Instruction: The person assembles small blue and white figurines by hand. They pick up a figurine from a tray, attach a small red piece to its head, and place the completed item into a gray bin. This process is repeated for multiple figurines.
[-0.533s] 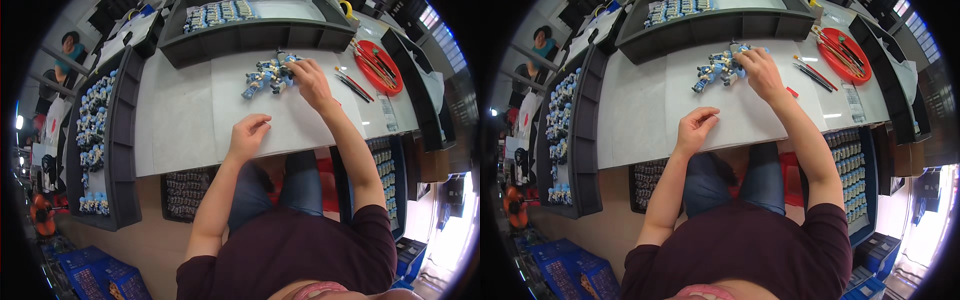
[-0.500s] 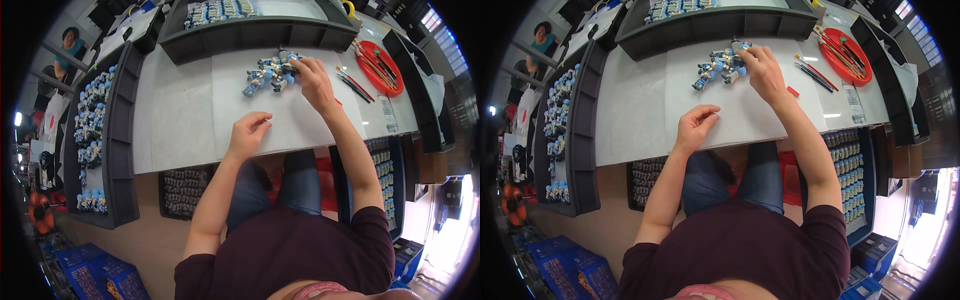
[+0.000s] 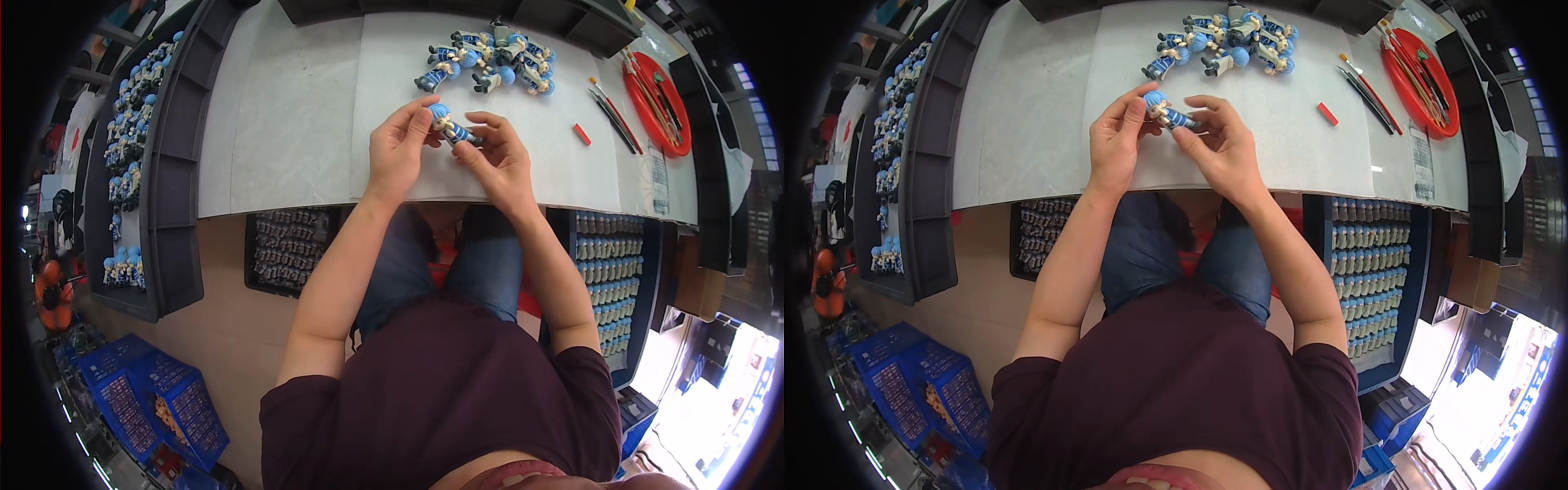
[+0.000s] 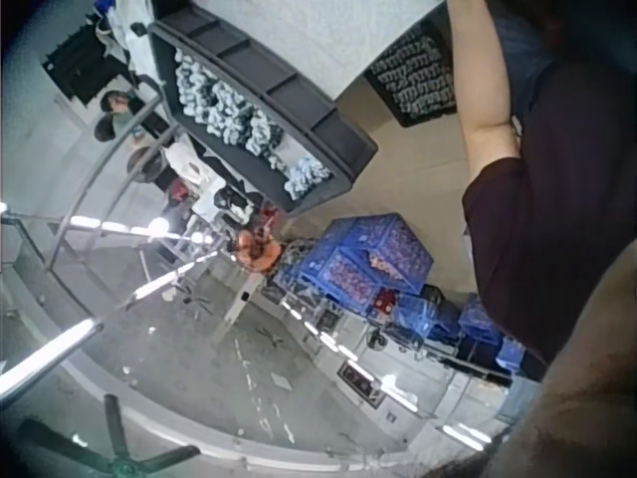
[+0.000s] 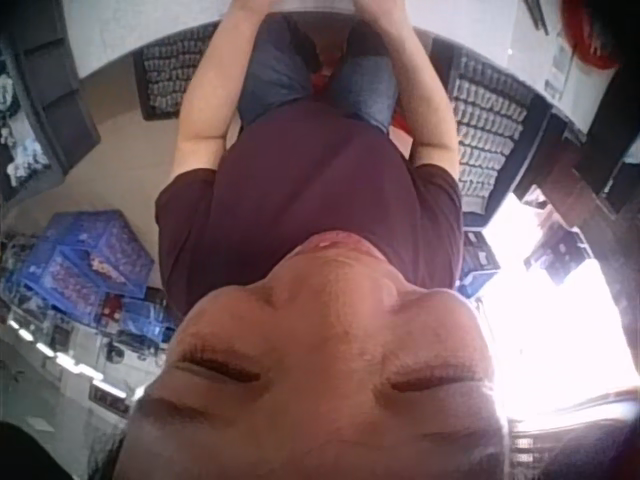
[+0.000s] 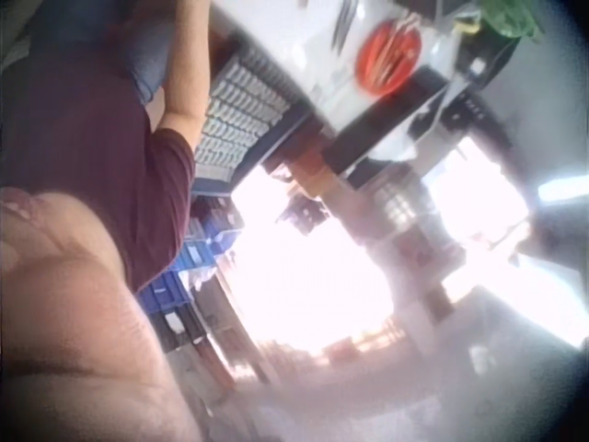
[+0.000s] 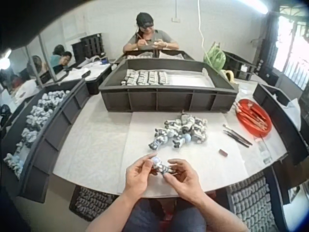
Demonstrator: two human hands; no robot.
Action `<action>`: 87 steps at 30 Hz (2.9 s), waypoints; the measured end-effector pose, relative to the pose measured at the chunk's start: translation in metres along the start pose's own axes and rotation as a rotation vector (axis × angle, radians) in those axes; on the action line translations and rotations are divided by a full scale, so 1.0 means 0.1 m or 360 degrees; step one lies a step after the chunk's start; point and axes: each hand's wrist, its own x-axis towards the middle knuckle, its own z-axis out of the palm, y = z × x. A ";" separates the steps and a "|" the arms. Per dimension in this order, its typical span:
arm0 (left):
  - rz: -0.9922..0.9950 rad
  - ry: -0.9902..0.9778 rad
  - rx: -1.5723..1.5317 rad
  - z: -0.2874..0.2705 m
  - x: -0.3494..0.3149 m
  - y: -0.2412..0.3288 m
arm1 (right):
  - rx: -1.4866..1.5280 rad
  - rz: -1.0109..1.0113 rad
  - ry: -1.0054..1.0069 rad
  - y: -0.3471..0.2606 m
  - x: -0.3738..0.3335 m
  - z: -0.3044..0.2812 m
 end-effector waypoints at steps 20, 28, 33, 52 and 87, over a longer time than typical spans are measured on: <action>-0.0099 -0.0026 -0.0175 -0.01 0.00 0.05 | -0.0107 -0.0033 -0.0175 -0.01 -0.01 -0.01; -0.0118 0.0004 -0.0115 0.00 0.00 0.07 | -0.0206 -0.0017 -0.0190 0.01 -0.02 -0.01; -0.0114 -0.0018 -0.0131 0.00 -0.01 0.07 | -0.0191 -0.0021 -0.0186 0.00 -0.02 -0.01; -0.0045 -0.0116 -0.0093 -0.05 -0.01 0.02 | -0.0357 -0.0078 -0.0197 -0.06 -0.02 0.02; -0.0143 -0.0012 -0.0076 -0.01 0.01 0.05 | -0.0335 -0.0102 -0.0173 -0.07 -0.03 0.01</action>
